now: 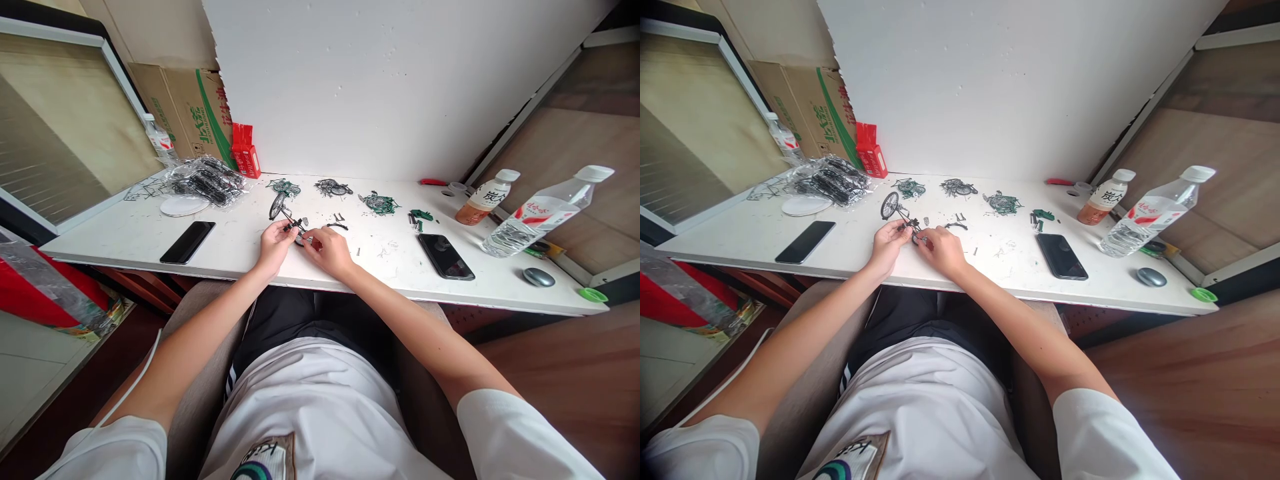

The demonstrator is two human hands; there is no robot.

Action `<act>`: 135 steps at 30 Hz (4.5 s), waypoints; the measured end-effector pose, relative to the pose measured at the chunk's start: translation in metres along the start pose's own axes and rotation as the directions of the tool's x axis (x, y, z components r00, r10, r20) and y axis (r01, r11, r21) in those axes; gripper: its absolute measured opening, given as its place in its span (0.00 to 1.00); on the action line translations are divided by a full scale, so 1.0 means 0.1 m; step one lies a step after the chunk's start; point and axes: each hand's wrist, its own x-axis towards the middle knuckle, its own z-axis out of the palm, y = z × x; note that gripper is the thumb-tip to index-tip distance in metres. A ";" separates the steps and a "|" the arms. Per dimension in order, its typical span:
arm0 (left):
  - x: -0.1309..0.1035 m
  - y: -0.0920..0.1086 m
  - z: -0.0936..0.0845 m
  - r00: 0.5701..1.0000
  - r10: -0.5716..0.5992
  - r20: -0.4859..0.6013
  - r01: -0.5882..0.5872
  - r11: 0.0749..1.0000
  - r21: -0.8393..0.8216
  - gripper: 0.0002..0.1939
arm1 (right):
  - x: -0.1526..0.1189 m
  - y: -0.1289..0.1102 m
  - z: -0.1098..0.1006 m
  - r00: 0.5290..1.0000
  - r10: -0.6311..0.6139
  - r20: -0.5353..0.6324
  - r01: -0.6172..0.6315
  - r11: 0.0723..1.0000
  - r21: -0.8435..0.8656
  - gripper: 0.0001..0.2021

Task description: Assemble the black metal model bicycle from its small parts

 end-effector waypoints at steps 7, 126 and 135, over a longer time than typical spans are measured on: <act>-0.01 0.04 0.00 0.999 -0.008 -0.032 0.010 0.998 0.062 0.30 | 0.01 -0.01 -0.02 1.000 0.006 0.018 -0.006 1.000 -0.003 0.11; 0.40 0.20 -0.56 0.967 -0.201 0.157 0.208 0.978 -0.029 0.27 | 0.21 0.94 -0.43 0.973 0.086 0.214 -0.024 0.961 -0.277 0.18; 0.40 0.19 -0.56 0.968 -0.200 0.151 0.206 0.978 -0.025 0.28 | 0.24 0.85 -0.48 0.980 -0.085 0.181 0.110 0.985 -0.130 0.13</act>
